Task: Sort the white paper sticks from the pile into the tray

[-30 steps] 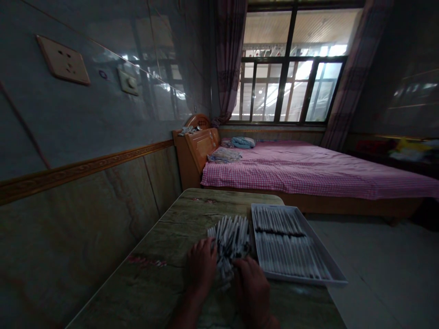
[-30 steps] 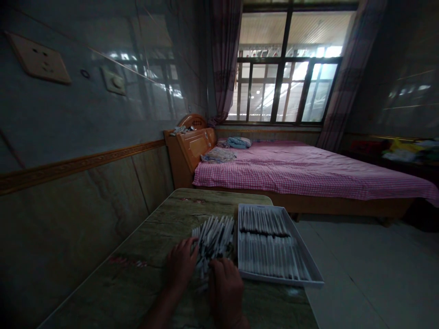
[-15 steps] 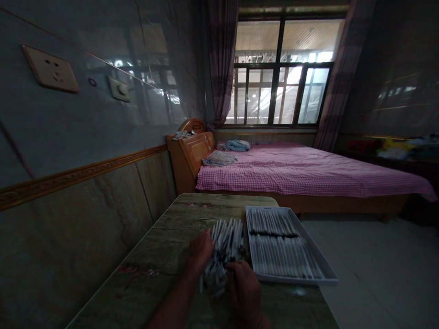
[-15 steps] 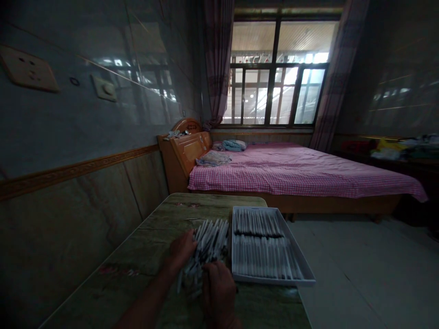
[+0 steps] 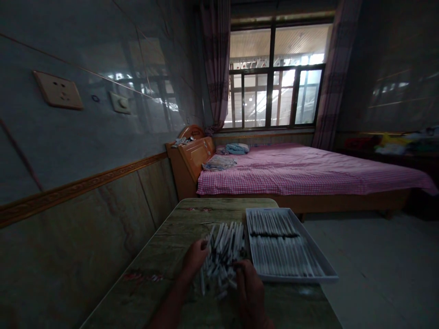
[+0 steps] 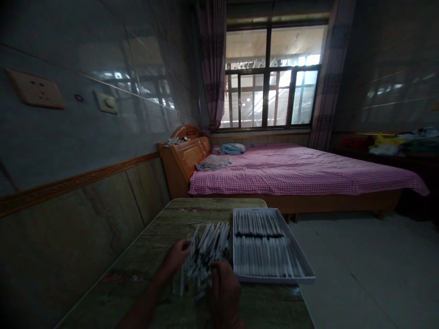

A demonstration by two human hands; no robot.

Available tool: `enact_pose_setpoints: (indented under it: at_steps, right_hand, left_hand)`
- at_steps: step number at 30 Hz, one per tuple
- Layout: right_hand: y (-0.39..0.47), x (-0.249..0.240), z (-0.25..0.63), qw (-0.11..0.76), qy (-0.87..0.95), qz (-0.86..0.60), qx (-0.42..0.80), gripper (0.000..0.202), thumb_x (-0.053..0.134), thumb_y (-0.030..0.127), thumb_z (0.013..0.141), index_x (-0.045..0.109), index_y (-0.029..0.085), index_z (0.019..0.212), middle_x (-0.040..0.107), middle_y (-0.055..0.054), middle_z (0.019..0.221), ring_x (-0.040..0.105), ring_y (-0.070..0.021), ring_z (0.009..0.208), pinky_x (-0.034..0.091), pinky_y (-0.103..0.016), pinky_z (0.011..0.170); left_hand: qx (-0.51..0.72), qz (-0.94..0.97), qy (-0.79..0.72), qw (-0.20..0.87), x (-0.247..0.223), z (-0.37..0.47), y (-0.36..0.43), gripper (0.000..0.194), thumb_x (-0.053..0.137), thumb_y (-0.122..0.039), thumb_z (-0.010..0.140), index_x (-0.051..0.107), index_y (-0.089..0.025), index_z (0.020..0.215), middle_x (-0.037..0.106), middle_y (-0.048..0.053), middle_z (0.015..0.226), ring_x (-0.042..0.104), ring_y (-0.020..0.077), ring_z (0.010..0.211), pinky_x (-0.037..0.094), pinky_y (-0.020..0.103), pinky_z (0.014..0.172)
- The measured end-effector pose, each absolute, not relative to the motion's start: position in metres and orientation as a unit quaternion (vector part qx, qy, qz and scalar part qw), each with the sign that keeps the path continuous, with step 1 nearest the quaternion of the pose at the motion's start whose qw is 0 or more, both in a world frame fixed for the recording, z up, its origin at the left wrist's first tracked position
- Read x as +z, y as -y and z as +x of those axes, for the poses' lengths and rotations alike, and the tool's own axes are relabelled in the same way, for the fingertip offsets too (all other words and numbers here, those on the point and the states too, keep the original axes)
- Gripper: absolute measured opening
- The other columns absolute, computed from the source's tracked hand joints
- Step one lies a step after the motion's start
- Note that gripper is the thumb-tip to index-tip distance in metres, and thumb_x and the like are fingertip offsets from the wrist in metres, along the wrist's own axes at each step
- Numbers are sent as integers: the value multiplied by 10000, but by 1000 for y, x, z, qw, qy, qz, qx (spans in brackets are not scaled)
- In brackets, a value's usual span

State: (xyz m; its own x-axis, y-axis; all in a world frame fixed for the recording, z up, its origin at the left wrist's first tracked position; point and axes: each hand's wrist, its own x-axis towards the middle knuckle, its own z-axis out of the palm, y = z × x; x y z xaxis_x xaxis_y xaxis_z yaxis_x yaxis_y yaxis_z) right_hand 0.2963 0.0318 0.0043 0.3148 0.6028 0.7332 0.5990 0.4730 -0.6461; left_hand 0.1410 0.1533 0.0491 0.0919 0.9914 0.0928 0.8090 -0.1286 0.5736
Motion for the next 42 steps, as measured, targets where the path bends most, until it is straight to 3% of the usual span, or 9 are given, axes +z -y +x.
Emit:
enact_pose_setpoints:
  at_steps: [3, 6, 12, 20, 42]
  right_hand:
    - [-32, 0, 299, 654, 532, -534, 63, 314, 371, 424, 975, 615, 240, 899, 667, -10, 755, 638, -149, 679, 490, -231, 631]
    - [-31, 1, 302, 679, 463, -556, 125, 385, 392, 540, 938, 614, 232, 869, 648, -8, 701, 610, -163, 625, 469, -250, 588]
    - [-31, 15, 311, 720, 357, -553, 219, 371, 442, 568, 896, 574, 230, 821, 621, 11, 677, 576, -164, 618, 455, -266, 593]
    - [-34, 25, 315, 750, 319, -527, 242, 364, 455, 593, 871, 526, 240, 816, 626, 26, 645, 576, -161, 573, 466, -279, 573]
    - [-29, 26, 313, 750, 332, -520, 238, 387, 497, 607, 852, 550, 223, 842, 646, 15, 679, 585, -155, 589, 461, -273, 575]
  left_hand:
    - [364, 685, -561, 289, 30, 123, -132, 238, 472, -156, 768, 636, -148, 941, 746, 92, 989, 701, 190, 926, 527, 276, 814]
    - [442, 675, -520, 280, 14, 109, -112, 208, 476, -331, 832, 621, -196, 894, 742, 62, 915, 698, 209, 891, 535, 317, 805]
    - [415, 753, -464, 213, 8, 107, -104, 217, 478, -321, 854, 666, -224, 900, 724, 66, 900, 682, 211, 883, 537, 330, 804]
    - [394, 796, -430, 162, 5, 110, -109, 281, 425, -342, 925, 688, -245, 904, 715, 59, 906, 675, 198, 884, 544, 318, 803]
    - [388, 801, -429, 155, 12, 108, -107, 253, 454, -256, 911, 707, -252, 922, 716, 40, 894, 675, 184, 876, 543, 294, 797]
